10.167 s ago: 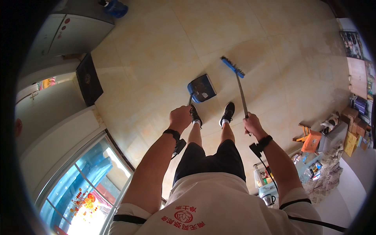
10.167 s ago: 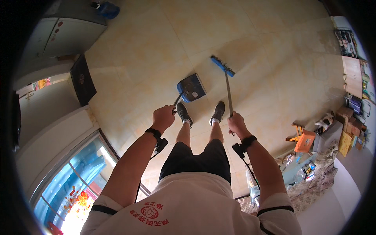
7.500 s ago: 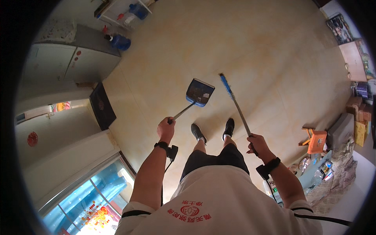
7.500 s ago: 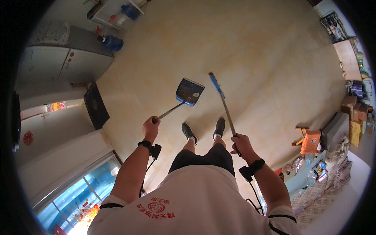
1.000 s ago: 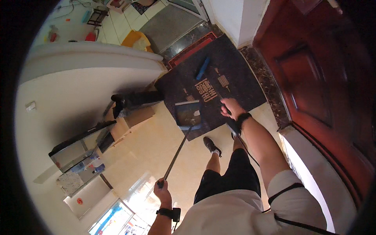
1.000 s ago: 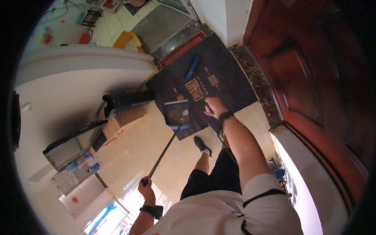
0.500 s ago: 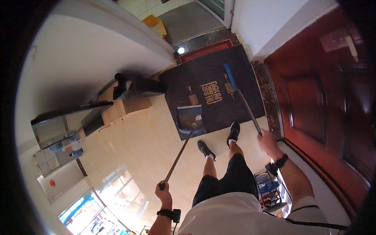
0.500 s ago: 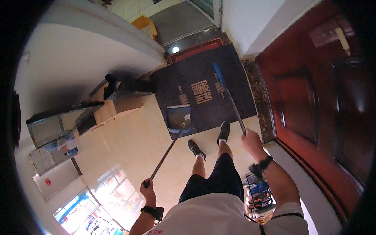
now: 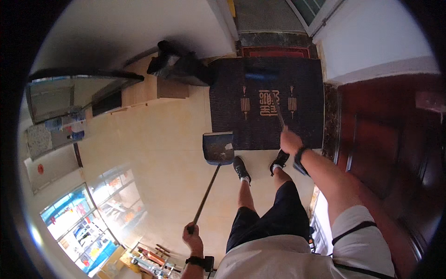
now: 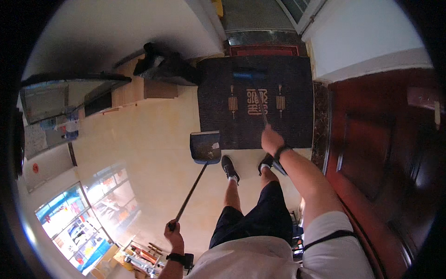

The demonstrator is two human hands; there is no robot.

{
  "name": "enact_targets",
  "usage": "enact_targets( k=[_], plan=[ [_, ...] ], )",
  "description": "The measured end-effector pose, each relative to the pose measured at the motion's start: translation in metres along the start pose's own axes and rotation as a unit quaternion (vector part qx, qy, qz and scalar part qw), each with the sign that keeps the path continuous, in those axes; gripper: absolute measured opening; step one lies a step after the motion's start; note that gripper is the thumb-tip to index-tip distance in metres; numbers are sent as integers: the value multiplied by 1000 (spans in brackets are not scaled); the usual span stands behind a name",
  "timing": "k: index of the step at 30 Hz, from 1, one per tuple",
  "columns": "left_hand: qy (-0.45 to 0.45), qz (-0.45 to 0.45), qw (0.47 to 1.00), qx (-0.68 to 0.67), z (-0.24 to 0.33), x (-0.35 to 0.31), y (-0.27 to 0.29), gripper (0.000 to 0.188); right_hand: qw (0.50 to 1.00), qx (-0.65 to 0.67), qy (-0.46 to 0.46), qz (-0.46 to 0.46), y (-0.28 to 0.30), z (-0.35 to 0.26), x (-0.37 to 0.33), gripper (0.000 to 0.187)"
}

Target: The person sweeps the floor with a broom and dustpan, collecting debris into the dustpan. They then move to the bathroom, empty the dustpan, and use a mop to clean the floor near the entrance.

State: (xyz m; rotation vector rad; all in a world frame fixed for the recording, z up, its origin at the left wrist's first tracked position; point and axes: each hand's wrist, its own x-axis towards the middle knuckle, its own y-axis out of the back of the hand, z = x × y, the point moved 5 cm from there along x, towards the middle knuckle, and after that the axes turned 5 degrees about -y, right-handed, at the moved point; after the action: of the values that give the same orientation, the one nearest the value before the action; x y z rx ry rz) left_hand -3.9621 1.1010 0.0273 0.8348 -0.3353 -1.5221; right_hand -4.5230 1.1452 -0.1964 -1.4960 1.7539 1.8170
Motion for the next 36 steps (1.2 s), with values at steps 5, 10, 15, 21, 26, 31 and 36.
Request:
enact_targets(
  k=[5, 10, 15, 21, 26, 31, 36],
  plan=[
    [40, 24, 999, -21, -27, 2, 19, 14, 995, -56, 65, -55, 43, 42, -94, 41],
    [42, 35, 998, 5, -49, 2, 25, 14, 993, 22, 99, 63, 67, 20, -88, 43],
    [73, 52, 995, -39, -62, -4, 31, 15, 987, -6, 99, 129, 30, -75, 39, 30],
    [59, 64, 995, -40, -70, -5, 44, 15, 995, -42, 94, -4, -84, -94, -26, 29],
    [75, 77, 994, -22, -94, -4, 55, 14, 954, -258, 127, -86, -38, -23, -119, 45],
    [93, 109, 981, -130, -114, -5, 56, 14, 962, -208, 176, -2, 24, -25, -128, 45],
    [119, 135, 975, -130, -118, -13, 59, 14, 969, -168, 163, 76, -6, -107, -25, 40]
  ],
)
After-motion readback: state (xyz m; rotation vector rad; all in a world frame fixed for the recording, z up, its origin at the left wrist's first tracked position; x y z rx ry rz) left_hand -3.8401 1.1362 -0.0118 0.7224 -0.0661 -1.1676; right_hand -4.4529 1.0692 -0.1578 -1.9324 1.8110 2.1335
